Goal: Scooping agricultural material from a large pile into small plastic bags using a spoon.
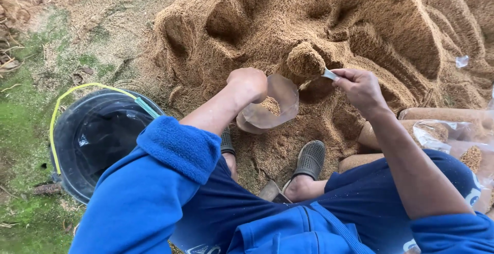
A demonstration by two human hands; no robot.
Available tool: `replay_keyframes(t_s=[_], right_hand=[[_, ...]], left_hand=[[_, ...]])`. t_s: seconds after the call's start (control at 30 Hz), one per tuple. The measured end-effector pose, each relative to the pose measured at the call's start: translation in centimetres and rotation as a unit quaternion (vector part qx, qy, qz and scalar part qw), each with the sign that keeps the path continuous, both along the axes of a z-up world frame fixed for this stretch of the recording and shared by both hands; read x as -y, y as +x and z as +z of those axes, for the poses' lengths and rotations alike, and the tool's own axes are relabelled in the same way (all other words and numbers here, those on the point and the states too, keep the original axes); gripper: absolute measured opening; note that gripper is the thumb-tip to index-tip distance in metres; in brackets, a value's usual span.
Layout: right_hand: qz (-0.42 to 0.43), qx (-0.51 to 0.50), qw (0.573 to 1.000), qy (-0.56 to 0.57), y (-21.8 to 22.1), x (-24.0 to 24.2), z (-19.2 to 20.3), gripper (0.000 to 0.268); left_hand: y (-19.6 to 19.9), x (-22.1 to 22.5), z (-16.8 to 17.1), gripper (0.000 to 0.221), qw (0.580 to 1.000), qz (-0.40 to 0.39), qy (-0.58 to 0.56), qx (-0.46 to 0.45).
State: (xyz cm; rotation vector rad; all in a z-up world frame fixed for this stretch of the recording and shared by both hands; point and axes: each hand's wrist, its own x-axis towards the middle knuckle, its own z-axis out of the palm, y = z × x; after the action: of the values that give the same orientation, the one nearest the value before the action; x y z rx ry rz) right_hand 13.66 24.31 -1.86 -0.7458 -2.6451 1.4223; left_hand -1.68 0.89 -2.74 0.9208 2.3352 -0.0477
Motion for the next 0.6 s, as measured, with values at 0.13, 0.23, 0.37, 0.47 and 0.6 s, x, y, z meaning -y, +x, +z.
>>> replay_keyframes(t_s=[0.13,0.23,0.37,0.47,0.6], right_hand=[[0.078,-0.084,0.975,0.191,1.6,0.8,-0.6,0.022],[0.178,-0.218,0.801,0.529,2.6,1.2,-5.9,0.012],[0.199,-0.251,0.761,0.564,2.7,2.6,-5.7,0.028],[0.163,-0.241,0.785,0.547,1.5,-0.2,-5.9,0.017],[0.064,-0.050,0.875,0.476,0.7,-5.7,-10.1,0.020]], left_hand=[[-0.1,-0.4,-0.7,0.031,1.000,0.007,-0.001,0.009],[0.2,-0.3,-0.3,0.033,1.000,0.027,0.009,0.013],[0.5,-1.0,-0.4,0.033,0.998,0.057,-0.031,0.005],[0.5,-0.8,-0.2,0.031,1.000,0.009,-0.002,0.009],[0.4,-1.1,0.0,0.032,1.000,-0.005,-0.026,0.005]])
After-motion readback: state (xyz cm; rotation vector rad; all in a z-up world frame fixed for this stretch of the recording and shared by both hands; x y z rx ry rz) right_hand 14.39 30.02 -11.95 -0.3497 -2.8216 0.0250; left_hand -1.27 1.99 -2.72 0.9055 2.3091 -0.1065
